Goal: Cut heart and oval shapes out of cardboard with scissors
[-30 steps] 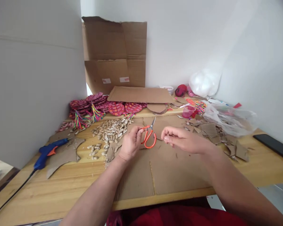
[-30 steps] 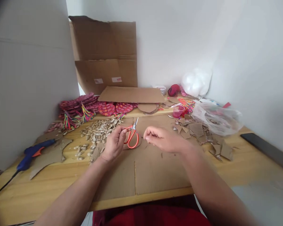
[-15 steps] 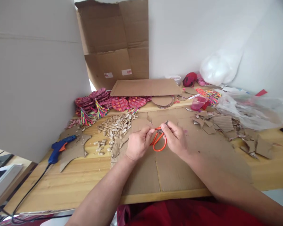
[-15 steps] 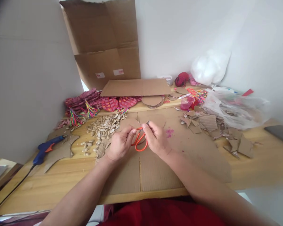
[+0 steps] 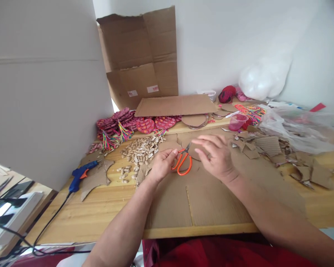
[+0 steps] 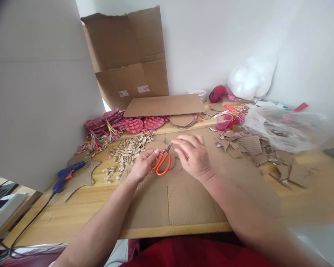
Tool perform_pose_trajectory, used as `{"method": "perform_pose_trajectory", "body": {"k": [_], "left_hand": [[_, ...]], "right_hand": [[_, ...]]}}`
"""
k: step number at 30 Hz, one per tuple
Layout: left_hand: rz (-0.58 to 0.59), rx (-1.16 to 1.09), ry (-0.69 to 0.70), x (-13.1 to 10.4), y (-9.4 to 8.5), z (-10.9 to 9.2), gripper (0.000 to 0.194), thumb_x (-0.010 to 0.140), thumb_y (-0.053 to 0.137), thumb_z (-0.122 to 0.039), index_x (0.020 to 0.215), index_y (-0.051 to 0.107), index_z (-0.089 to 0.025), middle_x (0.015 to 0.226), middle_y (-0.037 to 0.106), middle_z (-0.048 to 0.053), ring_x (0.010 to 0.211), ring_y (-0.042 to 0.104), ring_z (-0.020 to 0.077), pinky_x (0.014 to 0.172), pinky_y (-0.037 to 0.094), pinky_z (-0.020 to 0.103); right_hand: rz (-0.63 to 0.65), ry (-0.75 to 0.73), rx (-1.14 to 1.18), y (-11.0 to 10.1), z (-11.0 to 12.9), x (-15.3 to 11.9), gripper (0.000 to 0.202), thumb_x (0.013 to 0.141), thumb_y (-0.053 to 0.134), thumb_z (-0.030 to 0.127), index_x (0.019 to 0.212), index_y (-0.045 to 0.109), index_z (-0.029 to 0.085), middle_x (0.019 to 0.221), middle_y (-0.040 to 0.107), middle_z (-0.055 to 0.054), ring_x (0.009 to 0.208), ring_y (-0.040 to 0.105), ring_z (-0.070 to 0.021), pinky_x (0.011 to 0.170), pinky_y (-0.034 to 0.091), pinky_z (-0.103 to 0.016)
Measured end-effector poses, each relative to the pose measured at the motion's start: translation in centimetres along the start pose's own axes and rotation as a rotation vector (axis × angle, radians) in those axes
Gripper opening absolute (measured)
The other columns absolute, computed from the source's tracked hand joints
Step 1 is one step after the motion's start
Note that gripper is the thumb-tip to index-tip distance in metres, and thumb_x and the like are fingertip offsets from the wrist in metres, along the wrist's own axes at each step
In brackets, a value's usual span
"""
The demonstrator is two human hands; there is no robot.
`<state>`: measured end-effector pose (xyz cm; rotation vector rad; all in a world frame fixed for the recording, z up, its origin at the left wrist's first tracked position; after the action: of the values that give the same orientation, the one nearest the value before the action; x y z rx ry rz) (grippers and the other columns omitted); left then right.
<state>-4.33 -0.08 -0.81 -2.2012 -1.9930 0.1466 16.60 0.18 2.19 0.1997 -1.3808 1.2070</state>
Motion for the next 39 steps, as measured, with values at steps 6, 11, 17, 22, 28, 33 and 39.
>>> {"method": "perform_pose_trajectory", "body": {"k": [6, 11, 17, 22, 28, 33, 39], "left_hand": [[0.094, -0.199, -0.155, -0.4, 0.4, -0.2, 0.046, 0.082, 0.060, -0.063, 0.072, 0.054, -0.019, 0.049, 0.030, -0.009, 0.041, 0.021, 0.0062, 0.040, 0.017, 0.021], [0.139, -0.278, -0.250, -0.3, 0.4, 0.2, 0.046, 0.078, 0.065, -0.063, 0.073, 0.057, -0.017, 0.049, 0.033, -0.009, 0.037, 0.020, 0.0054, 0.036, 0.013, 0.021], [-0.071, -0.083, 0.007, -0.6, 0.3, -0.6, 0.073, 0.094, 0.024, -0.073, 0.093, 0.068, -0.015, 0.068, 0.059, 0.003, 0.050, 0.051, 0.0114, 0.044, 0.037, 0.023], [-0.167, 0.124, 0.183, -0.5, 0.4, -0.5, 0.048, 0.098, 0.041, -0.059, 0.085, 0.062, -0.017, 0.072, 0.057, 0.001, 0.060, 0.052, 0.0121, 0.055, 0.044, 0.024], [-0.158, 0.239, 0.152, -0.3, 0.3, 0.4, 0.039, 0.102, 0.037, -0.048, 0.091, 0.061, -0.019, 0.067, 0.052, -0.002, 0.060, 0.048, 0.0129, 0.058, 0.038, 0.025], [-0.007, 0.331, 0.163, -0.2, -0.4, -0.4, 0.040, 0.101, 0.038, -0.045, 0.074, 0.053, -0.020, 0.067, 0.052, -0.002, 0.063, 0.049, 0.0127, 0.063, 0.039, 0.025], [0.207, 0.218, 0.110, -0.2, -1.2, -0.9, 0.041, 0.099, 0.041, -0.050, 0.075, 0.053, -0.019, 0.067, 0.056, -0.001, 0.060, 0.053, 0.0127, 0.061, 0.044, 0.025]], "right_hand": [[0.159, -0.181, -0.069, 1.1, 1.4, -0.3, 0.030, 0.092, 0.060, 0.010, 0.111, 0.074, 0.028, 0.113, 0.078, 0.000, 0.115, 0.059, -0.0276, 0.097, 0.039, -0.045], [0.169, -0.151, 0.016, 1.5, 1.5, -0.5, 0.015, 0.096, 0.057, 0.017, 0.102, 0.070, 0.021, 0.103, 0.077, -0.007, 0.098, 0.062, -0.0261, 0.088, 0.043, -0.041], [0.273, 0.312, 0.208, 2.5, 0.4, -1.5, 0.017, 0.098, 0.053, 0.033, 0.086, 0.057, 0.021, 0.075, 0.066, -0.005, 0.066, 0.057, -0.0191, 0.062, 0.041, -0.032], [0.467, 0.563, 0.511, 3.6, 0.4, -2.5, 0.023, 0.099, 0.050, 0.043, 0.091, 0.054, 0.022, 0.071, 0.061, 0.002, 0.057, 0.054, -0.0139, 0.054, 0.038, -0.027], [0.598, 0.600, 0.624, 3.3, 1.2, -2.3, 0.028, 0.103, 0.040, 0.042, 0.084, 0.047, 0.023, 0.062, 0.058, 0.004, 0.052, 0.050, -0.0113, 0.056, 0.039, -0.026], [0.676, 0.598, 0.669, 3.0, 1.5, -2.3, 0.024, 0.103, 0.038, 0.036, 0.084, 0.045, 0.023, 0.058, 0.058, 0.005, 0.049, 0.049, -0.0107, 0.055, 0.039, -0.026], [0.716, 0.579, 0.700, 3.0, 1.4, -2.5, 0.024, 0.102, 0.040, 0.034, 0.082, 0.045, 0.023, 0.057, 0.059, 0.004, 0.047, 0.048, -0.0102, 0.054, 0.036, -0.025]]}}
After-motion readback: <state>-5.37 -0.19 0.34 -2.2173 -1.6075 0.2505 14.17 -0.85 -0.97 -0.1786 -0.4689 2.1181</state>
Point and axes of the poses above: each hand's wrist, its own x-axis towards the middle knuckle, its own y-axis out of the palm, z = x × y, the point moved 2 cm from there along x, towards the middle knuckle
